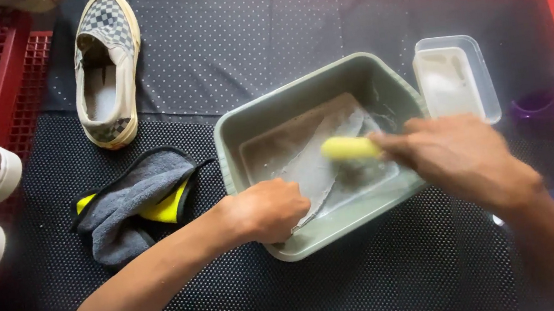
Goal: A person cleans a shoe insole by scrubbing it with a brush in a basin of soapy water and then wiping it dry with a cloth.
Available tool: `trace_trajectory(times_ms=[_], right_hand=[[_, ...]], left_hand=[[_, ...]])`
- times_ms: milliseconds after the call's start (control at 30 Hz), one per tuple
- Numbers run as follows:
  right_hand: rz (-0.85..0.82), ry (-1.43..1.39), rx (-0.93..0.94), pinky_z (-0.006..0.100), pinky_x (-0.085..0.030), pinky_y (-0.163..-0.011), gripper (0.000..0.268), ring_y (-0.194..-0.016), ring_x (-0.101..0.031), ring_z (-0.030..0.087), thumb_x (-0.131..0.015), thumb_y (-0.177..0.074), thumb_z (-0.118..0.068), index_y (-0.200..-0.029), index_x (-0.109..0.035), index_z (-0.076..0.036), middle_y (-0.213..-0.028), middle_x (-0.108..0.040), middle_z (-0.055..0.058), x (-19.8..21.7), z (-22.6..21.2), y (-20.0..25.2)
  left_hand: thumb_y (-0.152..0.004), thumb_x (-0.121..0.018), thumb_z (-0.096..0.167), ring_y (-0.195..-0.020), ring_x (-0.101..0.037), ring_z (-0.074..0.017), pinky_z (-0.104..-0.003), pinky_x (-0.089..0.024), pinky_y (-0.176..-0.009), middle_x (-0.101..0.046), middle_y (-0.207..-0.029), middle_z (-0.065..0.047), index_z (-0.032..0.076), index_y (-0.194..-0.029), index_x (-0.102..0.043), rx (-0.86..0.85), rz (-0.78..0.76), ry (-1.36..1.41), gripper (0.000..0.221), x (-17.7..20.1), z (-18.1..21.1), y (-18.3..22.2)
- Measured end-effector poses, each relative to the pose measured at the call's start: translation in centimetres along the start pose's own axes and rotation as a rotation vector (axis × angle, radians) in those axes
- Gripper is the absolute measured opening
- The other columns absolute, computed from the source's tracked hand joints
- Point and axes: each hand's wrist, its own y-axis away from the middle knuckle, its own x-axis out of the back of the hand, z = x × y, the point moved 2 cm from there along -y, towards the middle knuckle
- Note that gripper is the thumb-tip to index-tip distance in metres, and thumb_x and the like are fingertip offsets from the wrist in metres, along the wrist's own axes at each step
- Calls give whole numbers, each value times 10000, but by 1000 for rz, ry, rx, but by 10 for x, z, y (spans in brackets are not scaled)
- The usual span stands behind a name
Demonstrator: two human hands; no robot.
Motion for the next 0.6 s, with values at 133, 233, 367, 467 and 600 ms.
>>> trace_trajectory(times_ms=[133, 233, 367, 467, 600], right_hand=[[127, -33, 385, 397, -408, -791, 508, -818, -660, 213, -403, -990, -609, -1487, -474, -529, -951, -670, -56, -40, -19, -22], [71, 59, 264, 374, -430, -768, 440, -862, -667, 182, -382, -1031, -476, -1461, -419, -558, -937, -641, -87, -40, -11, -26], [193, 122, -115, 437, -579, -632, 443, -778, -766, 300, -406, -1041, -443, -1471, -330, -366, -941, -676, 27, -43, 17, -23], [202, 76, -204, 435, -595, -689, 565, -829, -788, 285, -366, -1035, -443, -1587, -242, -450, -1026, -672, 12, -33, 20, -3], [316, -44, -87, 490, -607, -639, 625, -697, -757, 303, -406, -934, -671, -1535, -312, -528, -948, -632, 21, -47, 14, 14]], left_hand=[[-908, -534, 41, -603, -683, -325, -450, -547, -470, -683, -796, -155, -18, -961, -687, 18, 13, 0, 172, 1, 2, 2], [-864, -496, -12, -597, -672, -333, -444, -534, -488, -680, -748, -166, -20, -794, -685, 11, -1, 6, 201, 6, 3, 4], [-829, -482, -34, -640, -678, -354, -446, -533, -494, -686, -817, -210, -44, -833, -694, 14, -30, 5, 211, 8, 4, 5], [-782, -508, -2, -636, -678, -363, -452, -528, -485, -688, -812, -211, -36, -823, -703, 14, -30, -2, 202, 9, 3, 6], [-840, -646, 207, -687, -699, -407, -497, -550, -552, -701, -836, -228, -24, -846, -717, 25, 12, 9, 242, 16, 2, 8]])
